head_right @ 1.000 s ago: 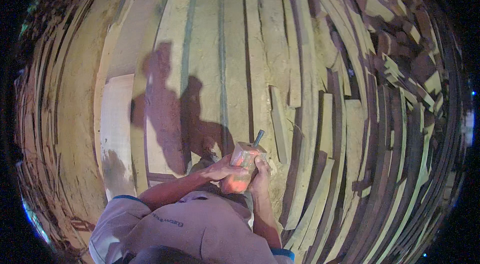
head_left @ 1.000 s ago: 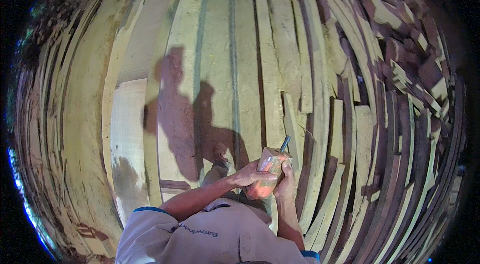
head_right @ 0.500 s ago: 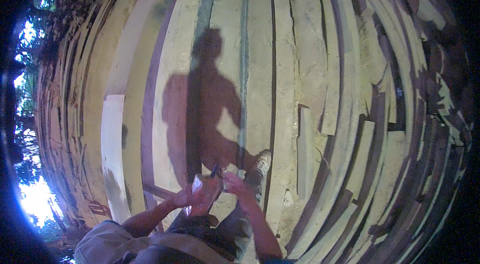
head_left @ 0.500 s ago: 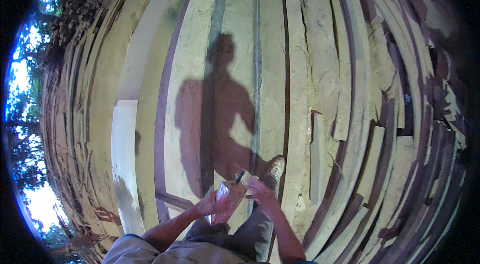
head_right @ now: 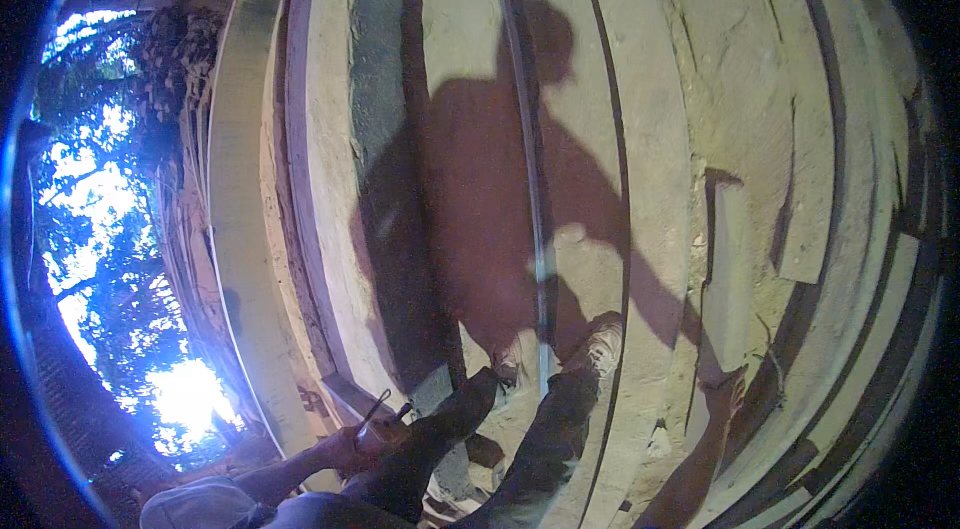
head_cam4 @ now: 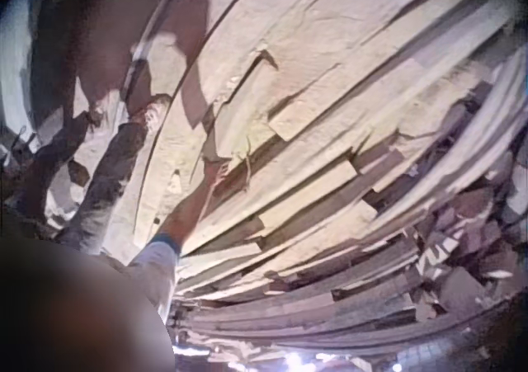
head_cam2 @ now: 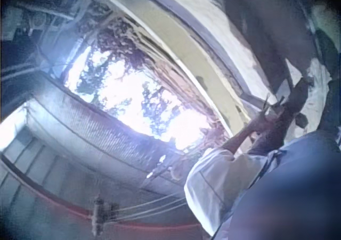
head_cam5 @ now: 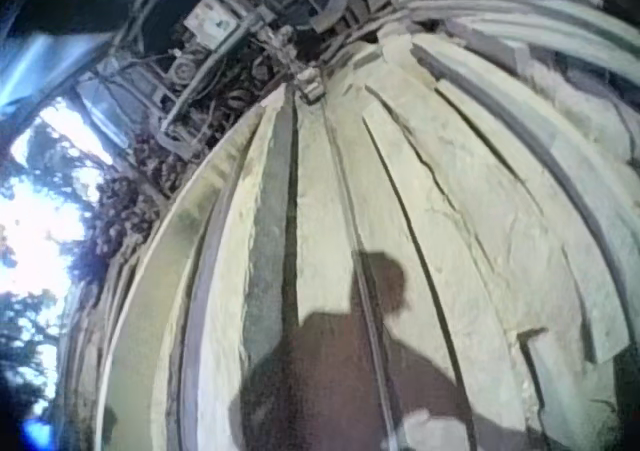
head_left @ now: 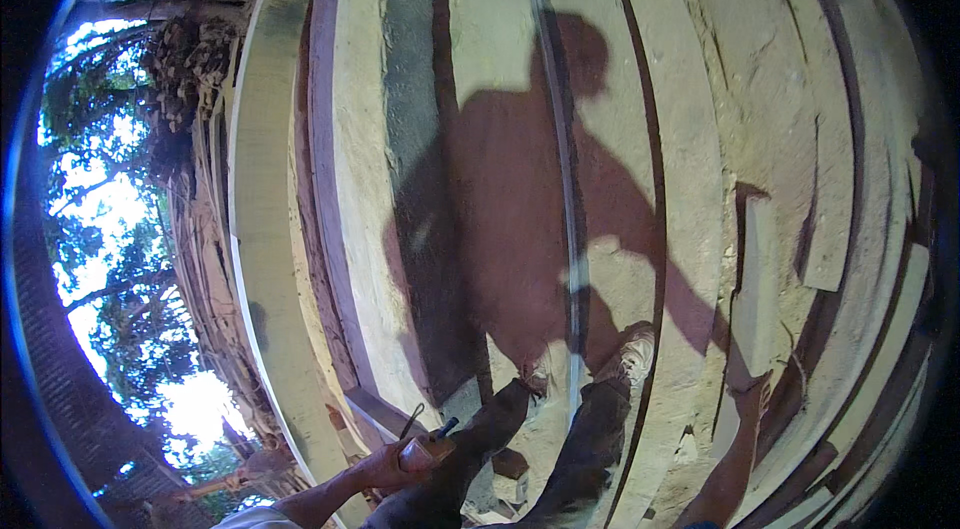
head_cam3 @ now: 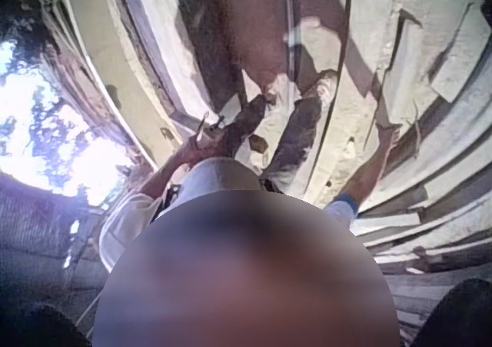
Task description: The person measures a wooden surface with a tape measure and marks it with a pencil. They then pick up a red handheld device and a cloth, wipe the wood, and place the device on the surface.
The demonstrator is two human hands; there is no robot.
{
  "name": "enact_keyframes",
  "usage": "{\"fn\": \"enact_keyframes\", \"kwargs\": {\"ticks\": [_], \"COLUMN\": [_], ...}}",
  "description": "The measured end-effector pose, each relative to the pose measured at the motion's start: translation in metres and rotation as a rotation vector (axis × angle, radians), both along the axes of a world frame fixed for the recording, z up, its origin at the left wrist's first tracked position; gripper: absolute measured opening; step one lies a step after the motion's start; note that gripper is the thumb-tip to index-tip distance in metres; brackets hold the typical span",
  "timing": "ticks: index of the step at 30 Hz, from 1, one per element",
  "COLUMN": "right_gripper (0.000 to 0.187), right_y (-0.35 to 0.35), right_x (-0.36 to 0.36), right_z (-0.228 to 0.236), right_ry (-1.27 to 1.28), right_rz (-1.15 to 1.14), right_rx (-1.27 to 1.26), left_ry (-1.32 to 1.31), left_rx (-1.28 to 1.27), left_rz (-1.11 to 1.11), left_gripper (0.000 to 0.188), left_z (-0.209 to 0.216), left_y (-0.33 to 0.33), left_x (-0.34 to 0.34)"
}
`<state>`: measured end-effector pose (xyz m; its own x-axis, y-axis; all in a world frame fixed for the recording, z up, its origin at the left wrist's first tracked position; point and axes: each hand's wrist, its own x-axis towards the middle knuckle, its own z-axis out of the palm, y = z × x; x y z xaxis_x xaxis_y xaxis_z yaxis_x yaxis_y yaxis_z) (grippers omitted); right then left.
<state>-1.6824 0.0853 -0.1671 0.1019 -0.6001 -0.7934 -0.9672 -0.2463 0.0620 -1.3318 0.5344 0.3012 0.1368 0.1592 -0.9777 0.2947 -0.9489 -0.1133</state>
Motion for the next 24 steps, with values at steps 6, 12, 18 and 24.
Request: {"fn": "enact_keyframes", "kwargs": {"ticks": [6,12,18,24], "right_gripper": [0.115,0.115,0.105,0.088], "right_y": [0.023,0.124,0.131,0.066], "right_x": [-0.029,-0.028,0.044,0.249], "right_z": [-0.009,0.083,0.307,0.453], "right_ry": [-0.151,-0.107,-0.322,-0.643], "right_rz": [0.115,-0.051,-0.169,-0.257], "right_rx": [0.019,0.128,0.199,0.438], "left_ry": [0.107,-0.003,-0.224,-0.373], "left_rx": [0.072,-0.021,-0.056,-0.445], "left_rz": [-0.033,-0.179,0.008,0.603], "left_gripper": [0.071,0.086,0.085,0.067], "left_z": [-0.015,0.051,0.121,0.134], "left_y": [-0.022,-0.026,-0.006,0.019], "left_x": [0.013,0.049,0.106,0.193]}}
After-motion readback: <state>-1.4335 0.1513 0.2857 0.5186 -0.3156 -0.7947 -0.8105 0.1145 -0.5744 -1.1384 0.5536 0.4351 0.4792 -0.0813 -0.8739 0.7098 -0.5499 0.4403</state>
